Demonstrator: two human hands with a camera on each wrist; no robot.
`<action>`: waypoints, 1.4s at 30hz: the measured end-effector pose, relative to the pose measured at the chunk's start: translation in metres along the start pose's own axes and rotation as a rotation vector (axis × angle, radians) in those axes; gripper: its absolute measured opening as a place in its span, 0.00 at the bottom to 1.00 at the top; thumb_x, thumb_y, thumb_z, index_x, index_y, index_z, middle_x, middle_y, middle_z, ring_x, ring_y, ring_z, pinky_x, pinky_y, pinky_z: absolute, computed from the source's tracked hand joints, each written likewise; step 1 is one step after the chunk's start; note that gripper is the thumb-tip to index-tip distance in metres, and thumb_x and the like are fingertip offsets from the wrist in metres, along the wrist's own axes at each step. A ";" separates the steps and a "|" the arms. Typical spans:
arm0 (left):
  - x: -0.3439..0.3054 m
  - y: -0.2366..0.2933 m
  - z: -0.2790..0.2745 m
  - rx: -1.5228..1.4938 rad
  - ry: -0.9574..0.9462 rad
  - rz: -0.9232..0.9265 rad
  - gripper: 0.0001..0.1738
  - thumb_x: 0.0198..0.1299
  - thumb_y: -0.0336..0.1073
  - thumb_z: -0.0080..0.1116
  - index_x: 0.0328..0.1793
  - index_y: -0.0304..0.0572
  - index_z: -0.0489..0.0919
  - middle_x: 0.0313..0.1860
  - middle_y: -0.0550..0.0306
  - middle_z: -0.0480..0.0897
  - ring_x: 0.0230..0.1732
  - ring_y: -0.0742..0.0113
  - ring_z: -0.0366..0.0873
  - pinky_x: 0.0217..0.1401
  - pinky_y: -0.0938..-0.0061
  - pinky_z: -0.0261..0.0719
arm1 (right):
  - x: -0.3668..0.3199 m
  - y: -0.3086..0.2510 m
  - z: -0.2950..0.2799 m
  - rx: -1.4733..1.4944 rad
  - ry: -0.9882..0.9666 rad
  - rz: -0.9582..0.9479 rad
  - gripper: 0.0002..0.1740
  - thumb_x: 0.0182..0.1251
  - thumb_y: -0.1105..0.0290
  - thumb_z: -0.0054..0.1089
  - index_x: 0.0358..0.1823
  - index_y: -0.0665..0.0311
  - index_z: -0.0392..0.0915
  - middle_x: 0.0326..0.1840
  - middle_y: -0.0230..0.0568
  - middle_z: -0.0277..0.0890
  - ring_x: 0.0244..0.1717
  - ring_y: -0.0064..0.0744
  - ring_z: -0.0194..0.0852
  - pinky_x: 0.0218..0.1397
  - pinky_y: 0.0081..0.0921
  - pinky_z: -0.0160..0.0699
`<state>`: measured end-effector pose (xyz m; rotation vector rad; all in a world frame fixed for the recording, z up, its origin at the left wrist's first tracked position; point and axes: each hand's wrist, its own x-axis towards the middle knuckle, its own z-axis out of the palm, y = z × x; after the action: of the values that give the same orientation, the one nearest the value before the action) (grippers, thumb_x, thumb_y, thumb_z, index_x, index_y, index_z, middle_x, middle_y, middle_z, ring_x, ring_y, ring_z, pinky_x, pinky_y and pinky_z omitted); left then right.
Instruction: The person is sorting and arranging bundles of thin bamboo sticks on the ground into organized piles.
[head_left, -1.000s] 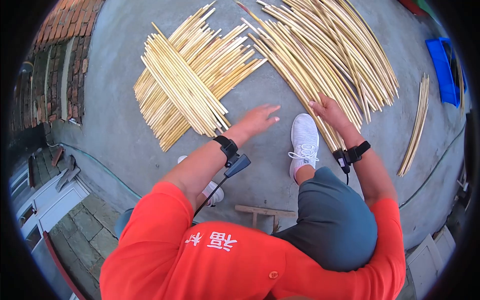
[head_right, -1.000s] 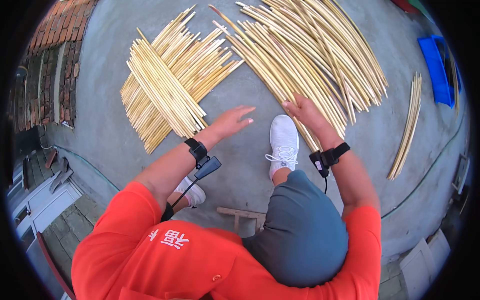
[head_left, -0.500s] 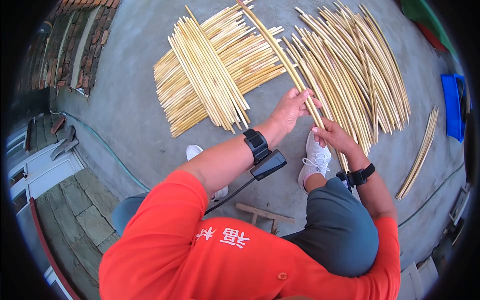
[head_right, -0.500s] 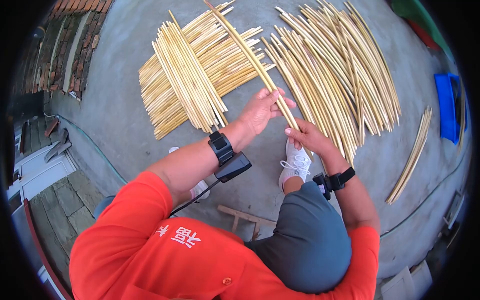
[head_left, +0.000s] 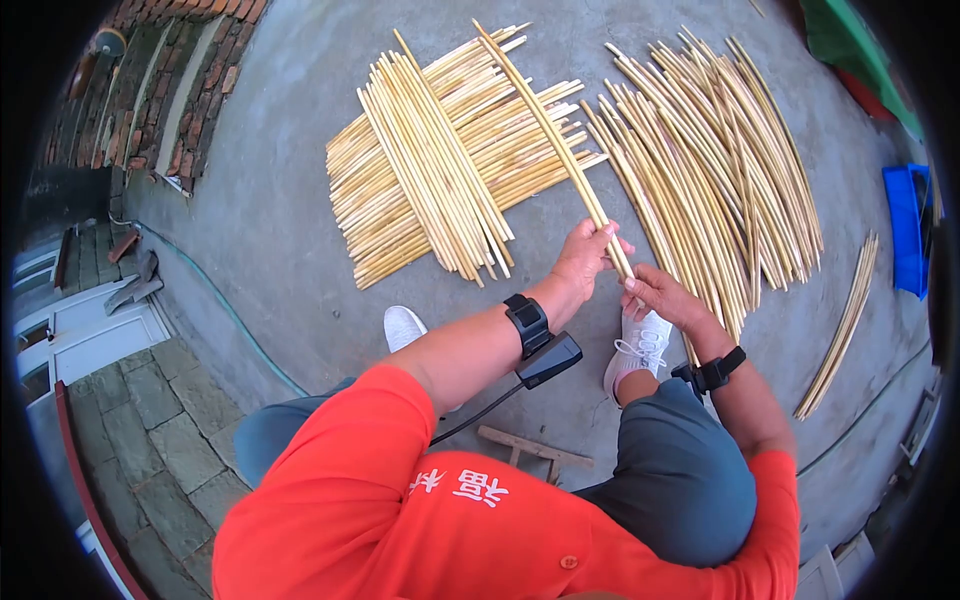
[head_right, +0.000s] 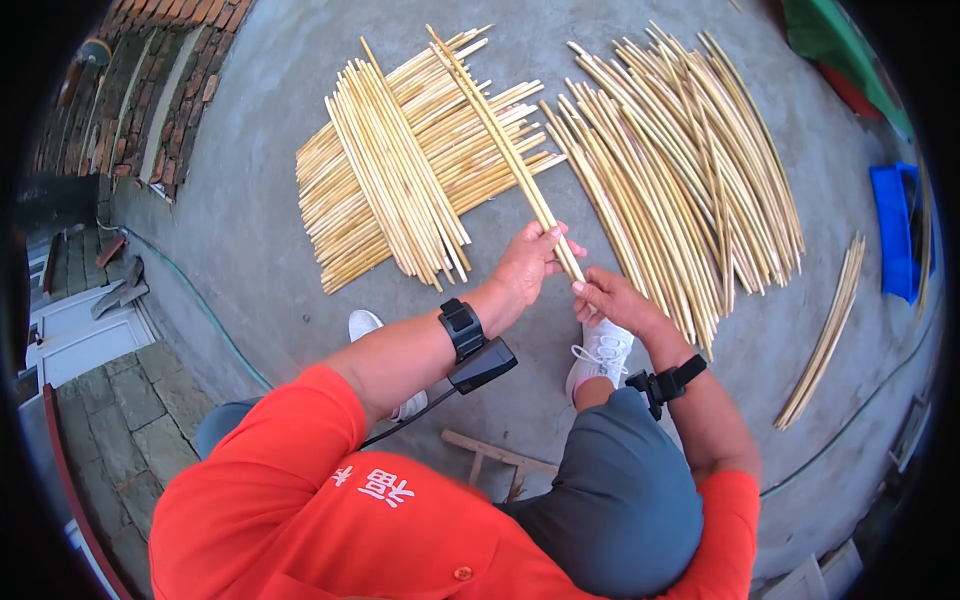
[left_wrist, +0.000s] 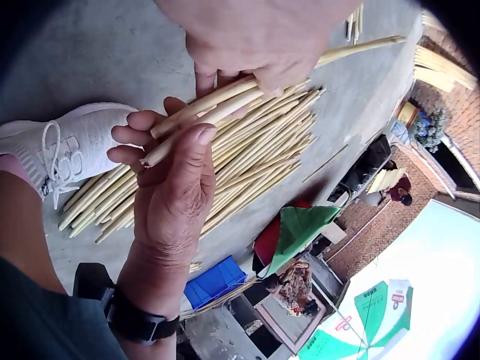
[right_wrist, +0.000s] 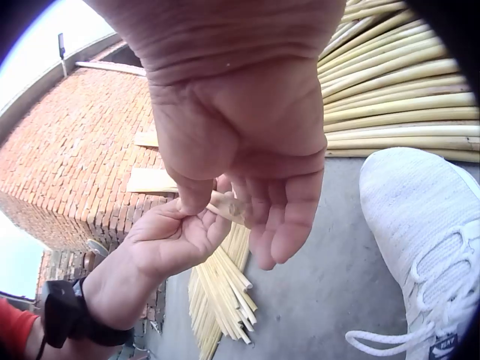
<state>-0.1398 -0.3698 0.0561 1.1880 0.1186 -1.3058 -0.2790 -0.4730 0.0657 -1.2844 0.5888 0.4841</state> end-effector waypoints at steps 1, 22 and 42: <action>0.009 0.010 -0.011 0.051 0.040 -0.012 0.12 0.66 0.37 0.43 0.50 0.38 0.66 0.36 0.48 0.78 0.42 0.57 0.78 0.47 0.66 0.75 | -0.001 0.005 -0.003 0.020 0.047 -0.039 0.19 0.67 0.54 0.48 0.45 0.64 0.69 0.28 0.32 0.71 0.28 0.21 0.71 0.31 0.19 0.72; 0.088 0.094 -0.160 0.143 0.421 -0.015 0.12 0.61 0.28 0.49 0.47 0.26 0.67 0.36 0.45 0.76 0.30 0.51 0.80 0.33 0.60 0.83 | -0.015 0.074 -0.021 0.071 0.179 0.095 0.16 0.64 0.62 0.53 0.47 0.66 0.70 0.32 0.35 0.73 0.32 0.22 0.71 0.37 0.22 0.74; 0.104 0.075 -0.172 0.691 0.697 0.150 0.18 0.47 0.27 0.60 0.43 0.25 0.69 0.36 0.41 0.78 0.38 0.52 0.78 0.38 0.68 0.76 | -0.016 0.081 -0.023 0.088 0.192 0.096 0.14 0.64 0.64 0.52 0.47 0.65 0.70 0.33 0.34 0.73 0.32 0.22 0.72 0.36 0.21 0.74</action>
<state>0.0445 -0.3301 -0.0461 2.1711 0.0775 -0.7554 -0.3459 -0.4778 0.0123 -1.2307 0.8268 0.4113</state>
